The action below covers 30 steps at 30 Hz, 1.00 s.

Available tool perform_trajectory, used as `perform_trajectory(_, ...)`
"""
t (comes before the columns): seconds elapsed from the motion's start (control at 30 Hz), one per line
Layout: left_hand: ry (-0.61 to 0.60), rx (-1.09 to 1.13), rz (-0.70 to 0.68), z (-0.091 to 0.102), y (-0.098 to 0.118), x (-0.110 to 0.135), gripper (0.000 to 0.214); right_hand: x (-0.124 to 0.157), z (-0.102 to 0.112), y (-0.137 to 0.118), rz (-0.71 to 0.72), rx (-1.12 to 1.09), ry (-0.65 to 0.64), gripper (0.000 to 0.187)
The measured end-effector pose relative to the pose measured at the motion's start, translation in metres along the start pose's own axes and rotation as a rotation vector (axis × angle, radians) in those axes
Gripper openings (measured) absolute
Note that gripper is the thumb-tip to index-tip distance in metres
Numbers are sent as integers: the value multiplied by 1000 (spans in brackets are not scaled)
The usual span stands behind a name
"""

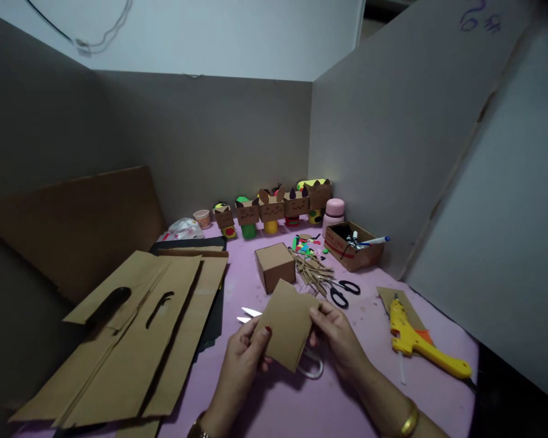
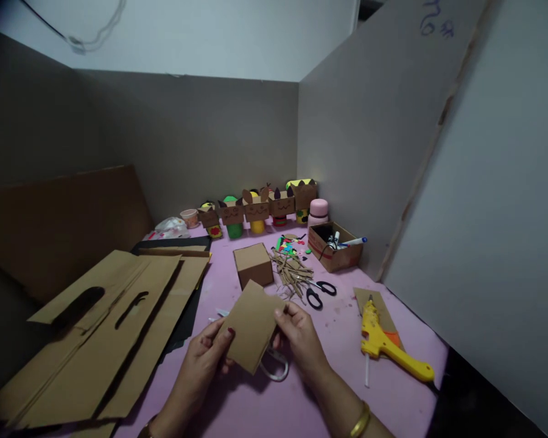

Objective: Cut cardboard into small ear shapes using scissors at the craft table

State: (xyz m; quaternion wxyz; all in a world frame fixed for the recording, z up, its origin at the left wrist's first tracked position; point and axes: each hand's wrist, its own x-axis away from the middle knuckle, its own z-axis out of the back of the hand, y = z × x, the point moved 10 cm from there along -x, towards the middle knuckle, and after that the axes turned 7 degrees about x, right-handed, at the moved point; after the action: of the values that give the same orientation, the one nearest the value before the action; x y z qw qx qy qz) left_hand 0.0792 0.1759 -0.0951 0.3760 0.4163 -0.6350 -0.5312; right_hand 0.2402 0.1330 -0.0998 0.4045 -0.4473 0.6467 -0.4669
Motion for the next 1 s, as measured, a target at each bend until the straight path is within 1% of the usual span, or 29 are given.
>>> perform_trajectory(0.07, -23, 48, 4, -3, -4, 1, 39, 1, -7, 4, -31, 7, -45, 37)
perform_trajectory(0.17, -133, 164, 60, -15, -14, 1, 35, 3, -14, 4, -55, 34, -93, 40)
perform_trajectory(0.3, -296, 275, 174, -32, -18, 7, 48, 8, -19, -1, -78, 104, -143, 42)
perform_trajectory(0.37, -377, 295, 235, -41, -17, 12, 50, 10, -21, -1, -85, 159, -164, 44)
perform_trajectory(0.4, -396, 300, 255, -43, -16, 15, 50, 11, -22, 0, -84, 191, -173, 44)
perform_trajectory(0.43, -384, 302, 257, -42, -15, 15, 50, 11, -22, 0, -77, 226, -174, 44)
perform_trajectory(0.47, -338, 301, 236, -37, -13, 13, 49, 10, -20, 0, -64, 266, -162, 43)
perform_trajectory(0.5, -261, 300, 198, -28, -10, 10, 48, 9, -16, 0, -45, 310, -136, 43)
perform_trajectory(0.57, -58, 315, 94, -3, -4, 3, 45, 6, -6, -3, 8, 420, -61, 39)
perform_trajectory(0.63, 134, 372, 12, 22, -1, -2, 46, 6, 1, -9, 76, 556, -4, 29)
perform_trajectory(0.67, 210, 414, -15, 32, -1, -4, 47, 7, 1, -13, 112, 630, -1, 23)
perform_trajectory(0.7, 267, 454, -34, 40, -1, -5, 47, 8, -1, -16, 149, 701, -15, 22)
perform_trajectory(0.73, 308, 488, -46, 46, -2, -6, 47, 10, -6, -19, 184, 768, -42, 27)
perform_trajectory(0.8, 345, 524, -51, 51, -3, -8, 46, 15, -17, -22, 237, 878, -101, 42)
perform_trajectory(0.87, 344, 529, -45, 51, -5, -9, 46, 20, -23, -23, 265, 956, -126, 50)
perform_trajectory(0.93, 328, 530, -37, 49, -6, -9, 44, 21, -24, -22, 274, 1003, -118, 52)
perform_trajectory(1.0, 316, 531, -26, 48, -7, -8, 42, 20, -22, -18, 270, 1014, -105, 48)
